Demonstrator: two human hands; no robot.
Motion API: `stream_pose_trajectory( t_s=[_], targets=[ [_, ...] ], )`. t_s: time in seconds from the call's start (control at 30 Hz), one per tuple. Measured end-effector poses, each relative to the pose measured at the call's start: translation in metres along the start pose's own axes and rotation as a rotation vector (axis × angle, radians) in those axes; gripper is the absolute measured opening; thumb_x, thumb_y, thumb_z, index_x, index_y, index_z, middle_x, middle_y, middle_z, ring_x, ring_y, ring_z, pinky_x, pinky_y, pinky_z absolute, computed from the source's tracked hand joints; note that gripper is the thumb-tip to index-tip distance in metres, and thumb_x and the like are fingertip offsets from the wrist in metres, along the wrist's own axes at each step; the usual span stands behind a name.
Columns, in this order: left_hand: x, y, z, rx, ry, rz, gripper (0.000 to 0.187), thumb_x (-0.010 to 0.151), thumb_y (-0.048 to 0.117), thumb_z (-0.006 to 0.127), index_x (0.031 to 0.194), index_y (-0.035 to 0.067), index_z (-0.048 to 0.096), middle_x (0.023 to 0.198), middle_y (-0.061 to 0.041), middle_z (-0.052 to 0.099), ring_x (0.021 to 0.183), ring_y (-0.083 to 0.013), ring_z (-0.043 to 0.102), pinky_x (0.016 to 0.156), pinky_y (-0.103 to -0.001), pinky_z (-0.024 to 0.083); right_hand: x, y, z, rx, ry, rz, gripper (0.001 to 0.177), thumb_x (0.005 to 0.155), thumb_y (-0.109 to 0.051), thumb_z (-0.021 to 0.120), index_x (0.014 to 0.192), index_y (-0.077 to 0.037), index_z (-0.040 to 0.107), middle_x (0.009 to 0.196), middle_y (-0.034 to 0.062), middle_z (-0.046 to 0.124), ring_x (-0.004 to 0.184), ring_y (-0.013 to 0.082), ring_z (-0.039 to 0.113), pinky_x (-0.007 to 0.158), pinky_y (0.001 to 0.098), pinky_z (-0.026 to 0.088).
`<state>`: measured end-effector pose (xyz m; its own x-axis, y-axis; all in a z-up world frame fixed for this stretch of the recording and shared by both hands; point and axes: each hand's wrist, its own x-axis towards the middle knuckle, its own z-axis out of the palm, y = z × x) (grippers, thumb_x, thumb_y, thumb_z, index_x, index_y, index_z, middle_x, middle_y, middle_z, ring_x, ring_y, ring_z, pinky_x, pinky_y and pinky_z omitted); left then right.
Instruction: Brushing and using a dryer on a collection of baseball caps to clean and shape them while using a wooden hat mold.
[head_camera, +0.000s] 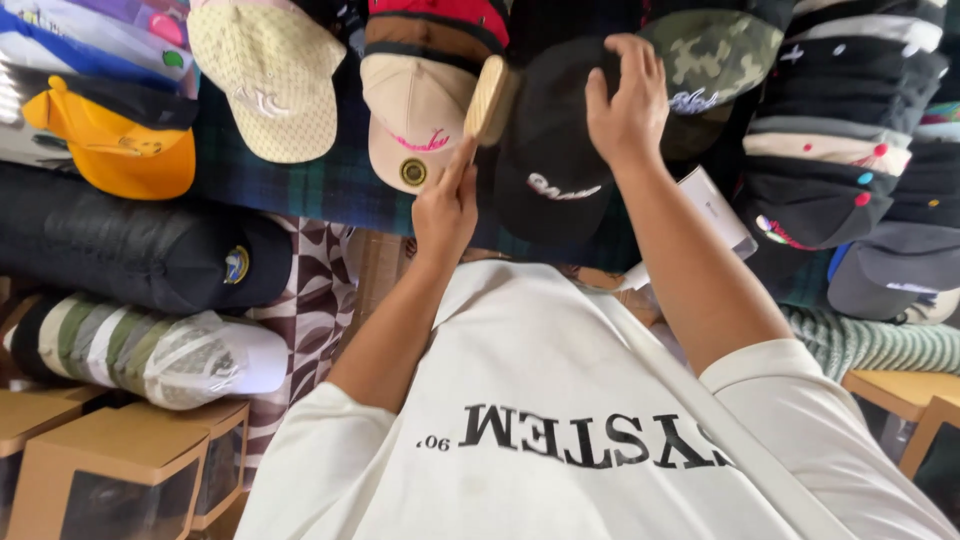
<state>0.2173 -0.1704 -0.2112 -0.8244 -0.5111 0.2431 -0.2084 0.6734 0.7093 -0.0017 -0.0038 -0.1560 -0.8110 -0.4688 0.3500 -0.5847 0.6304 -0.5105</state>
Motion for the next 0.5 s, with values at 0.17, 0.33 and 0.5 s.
stream_pose_trajectory(
  t_s=[0.17, 0.33, 0.5],
  targets=[
    [-0.034, -0.013, 0.018, 0.010, -0.045, 0.120, 0.046, 0.111, 0.026, 0.057, 0.155, 0.034, 0.045, 0.089, 0.000, 0.048, 0.061, -0.0275, 0.049, 0.052, -0.042, 0.047, -0.001, -0.003, -0.002, 0.018, -0.032, 0.035, 0.028, 0.098, -0.017, 0.061, 0.125, -0.008, 0.059, 0.127, 0.0088, 0.062, 0.111, 0.0336, 0.058, 0.086, 0.0482, 0.051],
    [-0.037, -0.010, 0.009, -0.064, -0.050, 0.044, 0.045, 0.108, 0.024, 0.057, 0.152, 0.030, 0.049, 0.100, -0.002, 0.061, 0.081, -0.0307, 0.067, 0.068, -0.044, 0.056, -0.003, -0.004, -0.002, 0.010, -0.050, 0.077, 0.028, 0.098, -0.018, 0.060, 0.125, -0.008, 0.060, 0.128, 0.0075, 0.062, 0.113, 0.0326, 0.058, 0.086, 0.0484, 0.051],
    [-0.014, -0.013, 0.010, 0.065, 0.035, 0.129, 0.043, 0.109, 0.023, 0.055, 0.152, 0.029, 0.049, 0.107, -0.001, 0.061, 0.075, -0.0289, 0.061, 0.058, -0.042, 0.051, -0.003, -0.004, -0.001, 0.021, -0.035, 0.045, 0.028, 0.098, -0.016, 0.061, 0.125, -0.007, 0.060, 0.127, 0.0089, 0.062, 0.112, 0.0333, 0.058, 0.089, 0.0481, 0.050]
  ],
)
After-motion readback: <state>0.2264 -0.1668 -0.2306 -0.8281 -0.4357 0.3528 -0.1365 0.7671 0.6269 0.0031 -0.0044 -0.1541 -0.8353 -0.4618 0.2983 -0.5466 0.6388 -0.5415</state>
